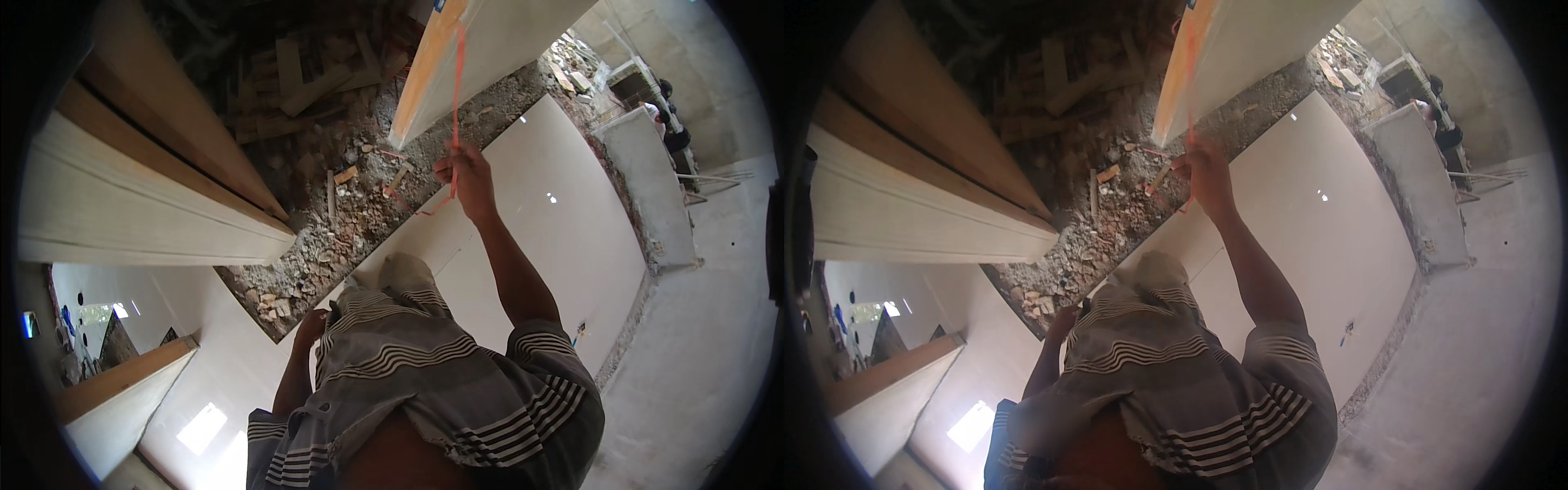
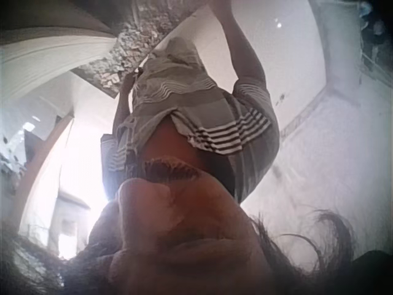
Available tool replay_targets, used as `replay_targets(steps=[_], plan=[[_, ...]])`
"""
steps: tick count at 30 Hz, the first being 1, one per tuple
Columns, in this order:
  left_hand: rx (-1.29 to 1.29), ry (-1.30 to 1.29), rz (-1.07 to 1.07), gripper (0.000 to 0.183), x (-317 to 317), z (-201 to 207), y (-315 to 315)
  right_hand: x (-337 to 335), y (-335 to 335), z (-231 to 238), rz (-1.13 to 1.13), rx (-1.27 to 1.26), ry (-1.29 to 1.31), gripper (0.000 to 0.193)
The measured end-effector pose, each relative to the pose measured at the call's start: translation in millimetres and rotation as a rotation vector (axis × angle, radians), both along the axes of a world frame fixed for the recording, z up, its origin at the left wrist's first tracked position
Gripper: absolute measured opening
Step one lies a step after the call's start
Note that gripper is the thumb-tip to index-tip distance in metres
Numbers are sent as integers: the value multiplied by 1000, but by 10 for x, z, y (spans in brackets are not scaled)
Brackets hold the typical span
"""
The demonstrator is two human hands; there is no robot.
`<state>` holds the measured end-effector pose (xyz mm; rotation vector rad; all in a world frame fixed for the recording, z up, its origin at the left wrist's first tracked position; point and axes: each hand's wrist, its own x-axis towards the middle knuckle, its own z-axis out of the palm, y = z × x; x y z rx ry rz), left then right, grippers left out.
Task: The person walks through a construction site, picks up a red string, and enters a room filled with cardboard pieces. They sit on the floor and begin sorting and bundling the cardboard pieces using the red string.
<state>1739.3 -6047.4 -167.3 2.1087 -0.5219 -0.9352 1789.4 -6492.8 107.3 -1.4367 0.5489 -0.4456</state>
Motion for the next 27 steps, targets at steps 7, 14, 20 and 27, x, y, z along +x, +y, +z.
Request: replay_targets(steps=[7, 14, 20, 27], plan=[[-20, -96, 138, 27, 740, -778, -2, 809, -162, -617, 146, -317, 167, 23], [63, -116, 124, 18, 1742, -1432, -282, 1773, -614, -1427, 309, -398, 321, 27], [137, -121, 247, 15, 2846, -1240, -1302, 3025, -1292, -1878, 337, -446, 435, 32], [-18, 4, 598, 23, 3929, 501, -2260, 4365, -1826, -2003, 279, -463, 503, 35]])
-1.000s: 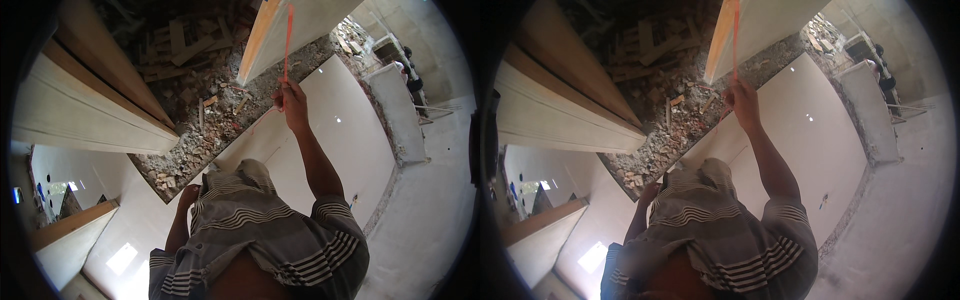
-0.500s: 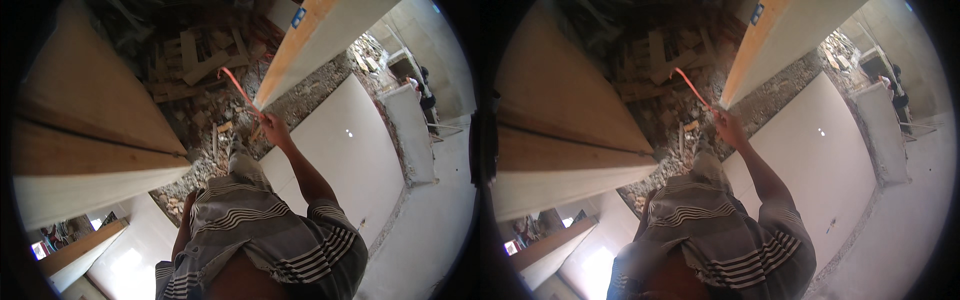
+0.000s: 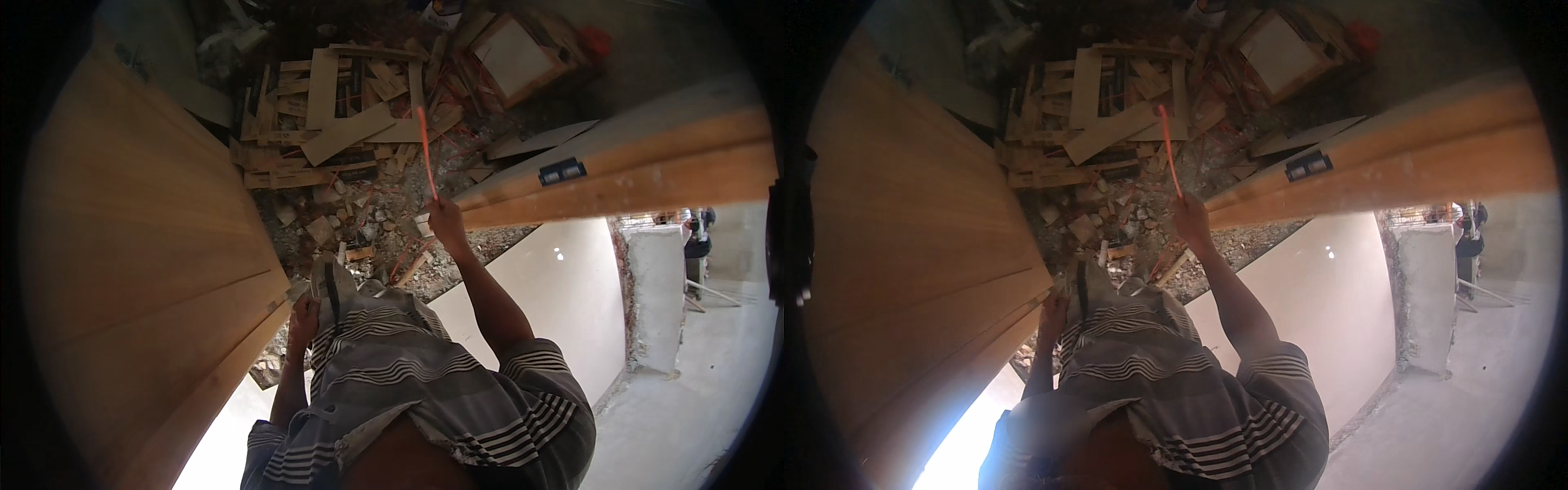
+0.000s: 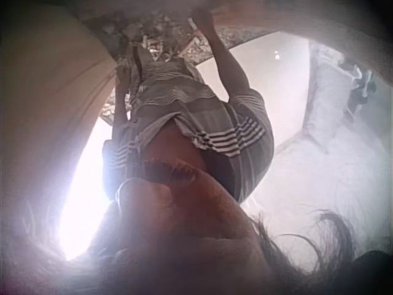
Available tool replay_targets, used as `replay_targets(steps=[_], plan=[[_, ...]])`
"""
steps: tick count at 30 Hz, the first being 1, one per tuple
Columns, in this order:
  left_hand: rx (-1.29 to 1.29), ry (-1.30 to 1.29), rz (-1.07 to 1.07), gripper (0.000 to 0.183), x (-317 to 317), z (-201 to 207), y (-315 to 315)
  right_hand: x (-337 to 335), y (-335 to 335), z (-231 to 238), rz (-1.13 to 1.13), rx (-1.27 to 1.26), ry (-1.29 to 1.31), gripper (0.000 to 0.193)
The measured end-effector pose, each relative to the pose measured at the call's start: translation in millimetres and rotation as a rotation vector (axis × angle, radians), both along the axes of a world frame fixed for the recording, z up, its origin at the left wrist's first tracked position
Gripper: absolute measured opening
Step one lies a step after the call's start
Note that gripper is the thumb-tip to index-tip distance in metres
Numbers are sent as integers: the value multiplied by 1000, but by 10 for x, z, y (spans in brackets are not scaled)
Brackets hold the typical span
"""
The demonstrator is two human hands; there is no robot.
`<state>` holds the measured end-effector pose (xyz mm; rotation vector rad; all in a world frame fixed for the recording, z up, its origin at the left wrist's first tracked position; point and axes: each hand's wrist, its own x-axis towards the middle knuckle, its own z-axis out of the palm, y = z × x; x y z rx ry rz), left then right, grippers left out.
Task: The person walks through a construction site, picks up a red string, and enters a room filled with cardboard pieces. They sit on the floor and begin sorting and bundling the cardboard pieces using the red string.
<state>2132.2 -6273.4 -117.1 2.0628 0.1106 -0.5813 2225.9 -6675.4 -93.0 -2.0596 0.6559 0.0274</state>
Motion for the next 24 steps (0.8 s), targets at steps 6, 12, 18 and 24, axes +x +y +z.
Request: replay_targets(steps=[6, 12, 18, 24], plan=[[-250, 49, -76, 25, 699, 236, -486, 1135, -415, -36, -128, 9, -146, 35], [-159, 156, -207, 30, 2002, -268, -878, 2513, -833, 254, -175, -202, -265, 34], [-213, 241, -167, 35, 3093, -279, -1184, 3859, -1476, 674, 6, -499, -198, 35], [-181, 393, -224, 36, 3512, -567, -1031, 4332, -1709, 211, 237, -731, 81, 31]])
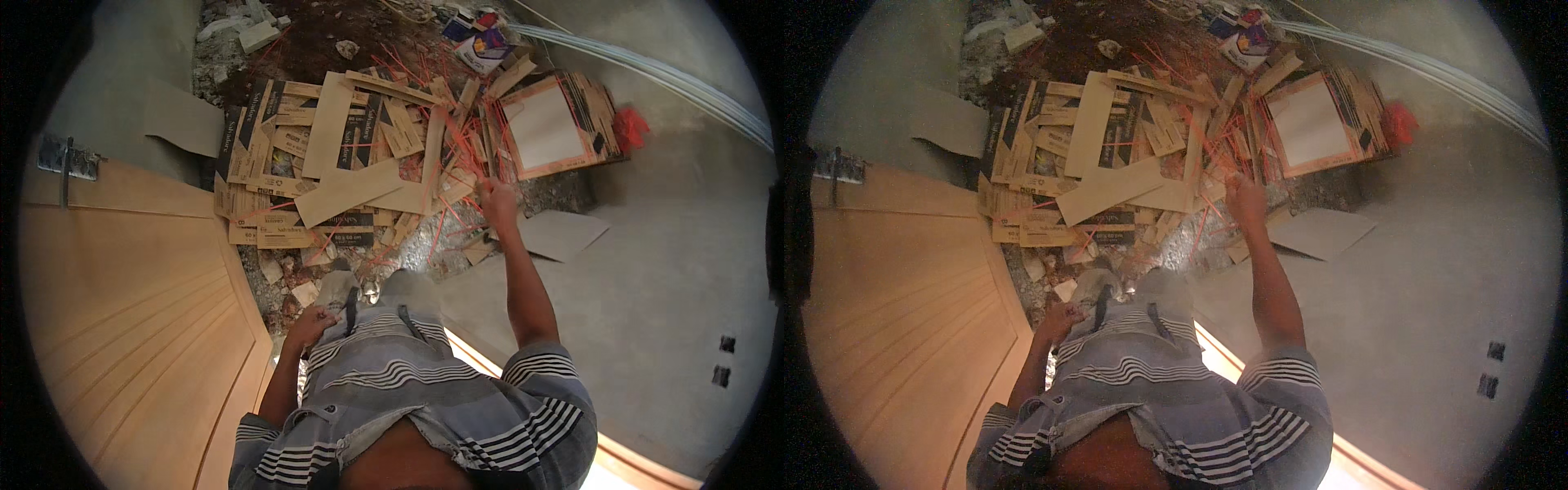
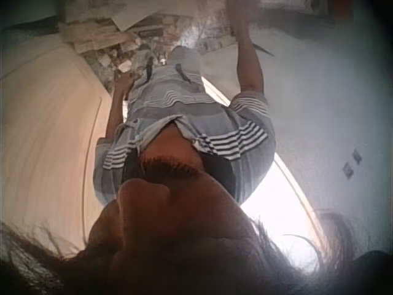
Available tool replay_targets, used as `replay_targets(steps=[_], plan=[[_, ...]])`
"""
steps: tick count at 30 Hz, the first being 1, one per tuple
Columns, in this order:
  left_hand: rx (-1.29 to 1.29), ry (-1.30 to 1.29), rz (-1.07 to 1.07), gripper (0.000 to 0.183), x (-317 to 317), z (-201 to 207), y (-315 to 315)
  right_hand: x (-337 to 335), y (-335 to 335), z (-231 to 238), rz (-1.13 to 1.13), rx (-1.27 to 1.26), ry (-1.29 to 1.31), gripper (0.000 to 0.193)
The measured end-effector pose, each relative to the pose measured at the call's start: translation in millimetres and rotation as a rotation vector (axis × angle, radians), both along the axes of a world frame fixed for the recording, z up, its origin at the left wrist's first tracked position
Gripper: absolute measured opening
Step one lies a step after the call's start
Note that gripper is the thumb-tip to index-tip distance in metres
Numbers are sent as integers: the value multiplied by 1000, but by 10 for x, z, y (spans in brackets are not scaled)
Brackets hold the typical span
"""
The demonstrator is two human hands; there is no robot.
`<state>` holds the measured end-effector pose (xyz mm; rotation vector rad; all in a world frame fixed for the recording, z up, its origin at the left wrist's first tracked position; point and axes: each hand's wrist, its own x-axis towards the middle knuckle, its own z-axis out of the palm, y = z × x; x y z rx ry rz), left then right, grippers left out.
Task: The person walks through a construction site, picks up a red string, and enters a room filled with cardboard pieces. They sit on the floor and begin sorting and bundling the cardboard pieces using the red string.
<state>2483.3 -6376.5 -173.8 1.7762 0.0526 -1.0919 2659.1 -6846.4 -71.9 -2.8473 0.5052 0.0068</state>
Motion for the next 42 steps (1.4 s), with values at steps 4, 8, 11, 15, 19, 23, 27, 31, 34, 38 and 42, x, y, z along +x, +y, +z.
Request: replay_targets(steps=[4, 8, 11, 15, 19, 23, 27, 31, 34, 38, 42], plan=[[-47, -32, 60, 39, -35, -322, 73, 123, -146, -640, 151, -85, 187, 29], [3, 123, 324, 29, -202, -583, 78, 329, -345, -1236, 240, -57, 287, 32], [-72, 361, 922, 24, -275, -904, 2, 584, -438, -1692, 346, -72, 366, 37], [24, 321, 1368, 24, -283, -1700, 10, 1141, -257, -2563, 472, 18, 470, 42], [52, 210, 1526, 29, -79, -2825, 157, 1667, 93, -3620, 572, 83, 527, 43], [73, 147, 1408, 35, 288, -3972, 327, 2055, 487, -4713, 804, 136, 475, 45], [152, 247, 1502, 48, 812, -5005, 558, 2368, 952, -5645, 916, 35, 556, 65], [-63, 120, 1684, 57, 1082, -5793, 640, 2519, 1227, -6300, 1056, 10, 567, 76], [-259, -45, 1802, 56, 1136, -6141, 671, 2462, 1293, -6696, 1167, -20, 457, 76], [-409, -67, 1904, 50, 1235, -6154, 664, 2603, 1345, -7045, 1256, -163, 750, 60], [-254, -325, 1909, 41, 1387, -5806, 503, 3119, 1260, -6888, 1199, -139, 641, 37]])
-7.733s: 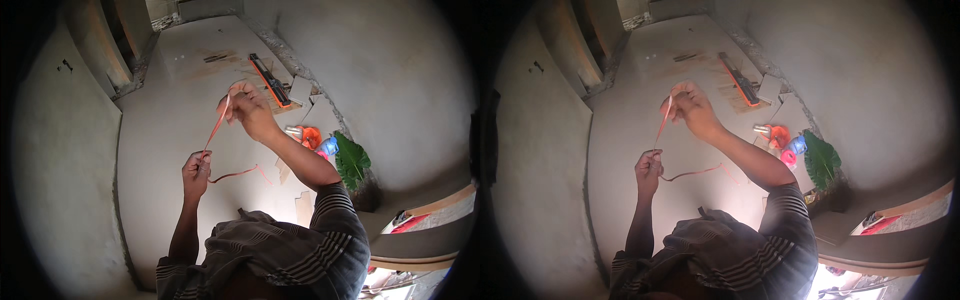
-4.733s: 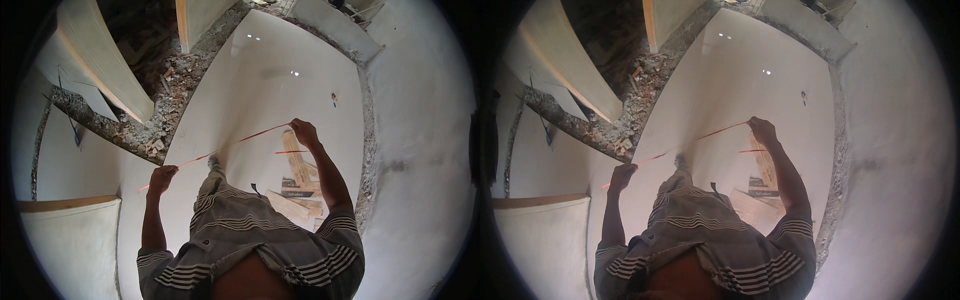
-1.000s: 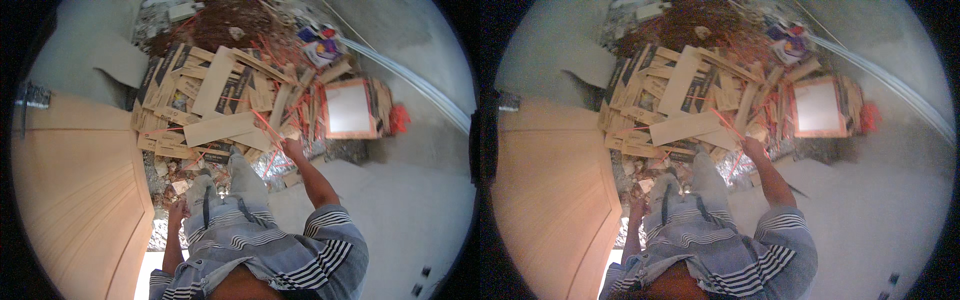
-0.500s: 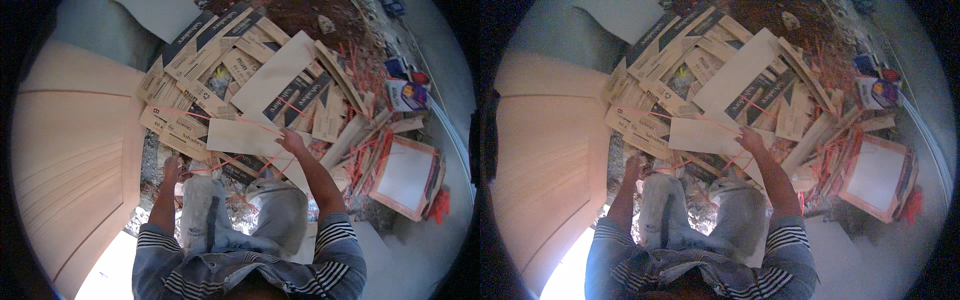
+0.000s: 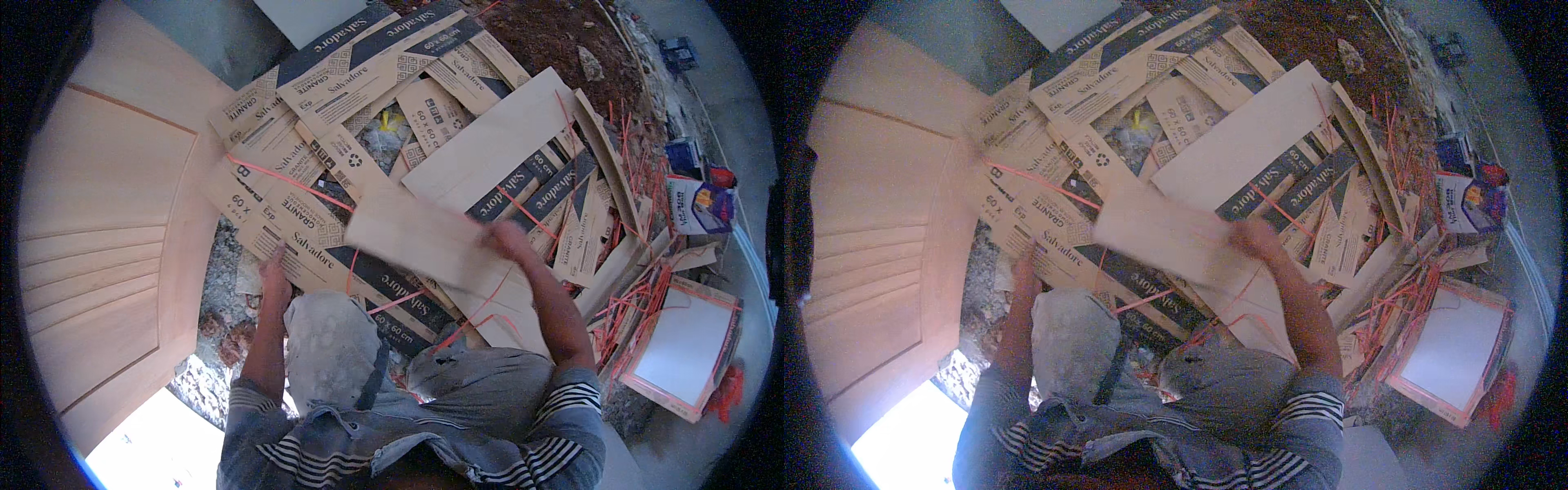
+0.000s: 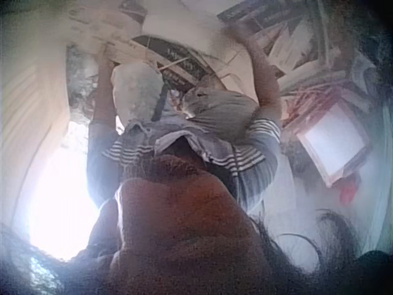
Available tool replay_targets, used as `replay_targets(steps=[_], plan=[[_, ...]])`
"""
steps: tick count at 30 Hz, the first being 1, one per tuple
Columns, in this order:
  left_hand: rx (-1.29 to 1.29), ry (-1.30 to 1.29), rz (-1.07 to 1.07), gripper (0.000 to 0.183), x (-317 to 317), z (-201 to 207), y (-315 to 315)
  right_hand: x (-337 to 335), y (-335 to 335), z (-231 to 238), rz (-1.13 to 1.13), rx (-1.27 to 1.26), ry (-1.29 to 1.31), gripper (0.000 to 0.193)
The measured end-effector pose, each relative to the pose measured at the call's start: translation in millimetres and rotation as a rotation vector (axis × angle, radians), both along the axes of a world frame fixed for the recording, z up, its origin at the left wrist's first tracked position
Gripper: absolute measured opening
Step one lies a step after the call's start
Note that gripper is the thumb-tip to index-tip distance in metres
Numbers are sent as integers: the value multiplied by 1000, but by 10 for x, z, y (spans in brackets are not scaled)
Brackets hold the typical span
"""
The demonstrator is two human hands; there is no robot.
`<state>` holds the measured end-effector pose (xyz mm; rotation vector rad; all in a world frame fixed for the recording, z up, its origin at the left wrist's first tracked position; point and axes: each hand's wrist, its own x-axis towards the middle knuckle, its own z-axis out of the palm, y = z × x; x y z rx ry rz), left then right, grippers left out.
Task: The person walks through a construction site, picks up a red string, and enters a room filled with cardboard pieces. They sit on the floor and begin sorting and bundling the cardboard pieces using the red string.
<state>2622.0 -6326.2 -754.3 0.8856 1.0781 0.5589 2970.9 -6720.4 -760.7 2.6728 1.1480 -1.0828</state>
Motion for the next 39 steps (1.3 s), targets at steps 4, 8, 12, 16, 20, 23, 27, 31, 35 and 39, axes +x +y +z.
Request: replay_targets(steps=[4, 8, 12, 16, 20, 23, 27, 31, 35, 39], plan=[[142, 6, 57, 35, 106, 313, -229, 392, -53, 571, -573, 412, -62, 38], [417, 174, -144, 32, 112, 557, -255, 237, 206, 1066, -591, 640, 35, 43], [416, 59, -155, 31, 253, 784, -303, 45, 581, 1299, -527, 626, 103, 41], [721, 198, -187, 33, 725, 1177, -180, 4, 587, 1466, -454, 673, -167, 38], [908, 89, -340, 37, 1331, 1936, 218, 66, 314, 1732, -577, 638, -444, 33], [1133, 22, -501, 35, 1584, 2461, 247, 91, 199, 2016, -691, 660, -544, 32], [1059, -116, -515, 34, 1658, 2714, 423, 106, 261, 2453, -769, 857, -270, 29], [1868, -30, -418, 37, 1371, 2786, 1175, 222, 403, 2551, -757, 761, -82, 29], [1255, 165, -203, 32, 656, 3022, 1678, 331, 600, 1912, -727, 674, 6, 32], [1531, 212, -150, 33, 232, 3384, 1766, 353, 687, 1235, -706, 731, 79, 38]])
